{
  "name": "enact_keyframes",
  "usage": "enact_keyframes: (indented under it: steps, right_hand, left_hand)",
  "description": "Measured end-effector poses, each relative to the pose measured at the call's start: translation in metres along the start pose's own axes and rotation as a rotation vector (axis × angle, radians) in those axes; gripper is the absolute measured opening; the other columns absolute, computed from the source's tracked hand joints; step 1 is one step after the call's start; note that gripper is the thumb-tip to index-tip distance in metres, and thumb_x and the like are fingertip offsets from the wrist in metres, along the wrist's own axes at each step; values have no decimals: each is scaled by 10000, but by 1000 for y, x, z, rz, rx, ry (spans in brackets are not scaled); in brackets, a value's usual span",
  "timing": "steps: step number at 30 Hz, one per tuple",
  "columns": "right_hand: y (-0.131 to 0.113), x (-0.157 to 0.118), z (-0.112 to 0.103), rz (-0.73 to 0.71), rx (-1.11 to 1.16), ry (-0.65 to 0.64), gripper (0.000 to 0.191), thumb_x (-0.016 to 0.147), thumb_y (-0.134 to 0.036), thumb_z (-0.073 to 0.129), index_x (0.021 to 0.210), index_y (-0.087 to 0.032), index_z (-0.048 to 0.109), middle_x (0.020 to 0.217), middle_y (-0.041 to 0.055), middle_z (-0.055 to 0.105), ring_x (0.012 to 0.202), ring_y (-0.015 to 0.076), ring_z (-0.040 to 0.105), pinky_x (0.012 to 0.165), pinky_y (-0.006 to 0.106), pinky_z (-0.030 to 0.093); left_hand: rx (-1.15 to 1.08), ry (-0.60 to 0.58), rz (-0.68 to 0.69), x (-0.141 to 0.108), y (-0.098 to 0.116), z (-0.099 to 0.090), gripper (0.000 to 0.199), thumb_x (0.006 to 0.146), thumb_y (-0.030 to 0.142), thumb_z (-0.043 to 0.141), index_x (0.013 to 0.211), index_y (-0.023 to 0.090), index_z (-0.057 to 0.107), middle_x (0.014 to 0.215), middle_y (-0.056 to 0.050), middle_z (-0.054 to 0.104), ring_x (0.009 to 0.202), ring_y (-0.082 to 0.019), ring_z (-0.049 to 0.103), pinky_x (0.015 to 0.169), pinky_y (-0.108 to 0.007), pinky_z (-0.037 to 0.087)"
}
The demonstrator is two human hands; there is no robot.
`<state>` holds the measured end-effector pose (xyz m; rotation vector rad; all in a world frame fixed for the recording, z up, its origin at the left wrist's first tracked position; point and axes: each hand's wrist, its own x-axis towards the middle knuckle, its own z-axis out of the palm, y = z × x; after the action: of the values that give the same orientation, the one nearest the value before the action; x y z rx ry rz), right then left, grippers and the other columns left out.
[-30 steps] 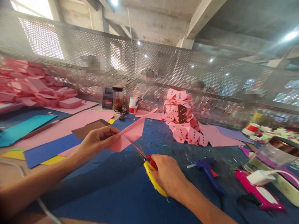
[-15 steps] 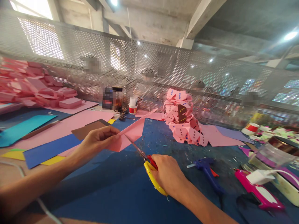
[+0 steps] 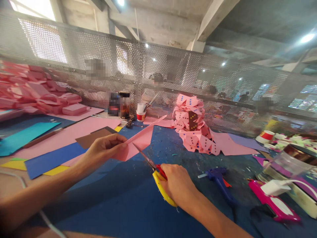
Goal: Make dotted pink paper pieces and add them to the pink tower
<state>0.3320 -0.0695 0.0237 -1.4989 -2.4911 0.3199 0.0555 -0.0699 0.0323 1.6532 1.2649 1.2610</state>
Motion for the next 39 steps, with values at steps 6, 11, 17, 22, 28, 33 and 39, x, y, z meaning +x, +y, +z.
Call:
enact_keyframes:
  steps: [6, 11, 17, 22, 28, 33, 39]
  right_hand:
    - [-1, 0, 0, -2, -23, 5, 229, 861, -292, 562, 652, -199, 543, 640, 10, 661, 559, 141, 560, 536, 272, 221]
    - [-1, 0, 1, 9, -15, -2, 228, 855, -281, 559, 645, -200, 523, 636, 7, 662, 551, 138, 555, 534, 274, 206]
    - [-2, 1, 0, 19, -34, -7, 216, 854, -273, 563, 655, -199, 520, 664, 13, 673, 564, 138, 547, 546, 278, 201]
    - [2, -1, 0, -33, -19, 3, 213, 879, -284, 553, 687, -204, 506, 670, -7, 647, 558, 121, 500, 552, 275, 202]
    - [3, -4, -1, -62, -25, 1, 211, 924, -303, 522, 739, -206, 497, 679, -16, 609, 524, 106, 426, 555, 275, 190]
    - [0, -2, -6, -41, -30, -20, 215, 922, -306, 524, 733, -207, 494, 668, -12, 600, 522, 108, 407, 561, 277, 179]
    - [6, -2, -6, -43, -34, -38, 230, 922, -314, 515, 720, -209, 484, 687, -7, 629, 539, 116, 453, 561, 276, 182]
  left_hand:
    - [-10, -2, 1, -1, 0, 0, 273, 879, 447, 631, 950, 187, 670, 787, 0, 679, 677, -140, 588, 571, -224, 401]
    - [-16, -2, -11, -2, 1, 1, 255, 877, 435, 632, 943, 191, 670, 766, 7, 680, 654, -135, 584, 553, -217, 397]
    - [-24, -5, 0, -2, 3, 1, 258, 885, 434, 627, 940, 185, 671, 759, 7, 669, 653, -131, 573, 559, -221, 393]
    - [-29, -6, -7, -1, 0, 0, 246, 881, 420, 641, 949, 186, 674, 783, 7, 686, 651, -121, 572, 554, -210, 386]
    - [-22, -5, -10, 1, -2, 0, 249, 885, 420, 636, 954, 182, 670, 786, 11, 687, 663, -125, 581, 568, -205, 391]
    - [-22, 15, -16, 1, -3, -1, 242, 885, 409, 638, 945, 177, 673, 780, 15, 680, 665, -118, 576, 564, -197, 382]
    - [4, 51, -22, 3, -4, -5, 236, 867, 400, 642, 945, 180, 678, 784, 16, 690, 659, -125, 587, 549, -197, 387]
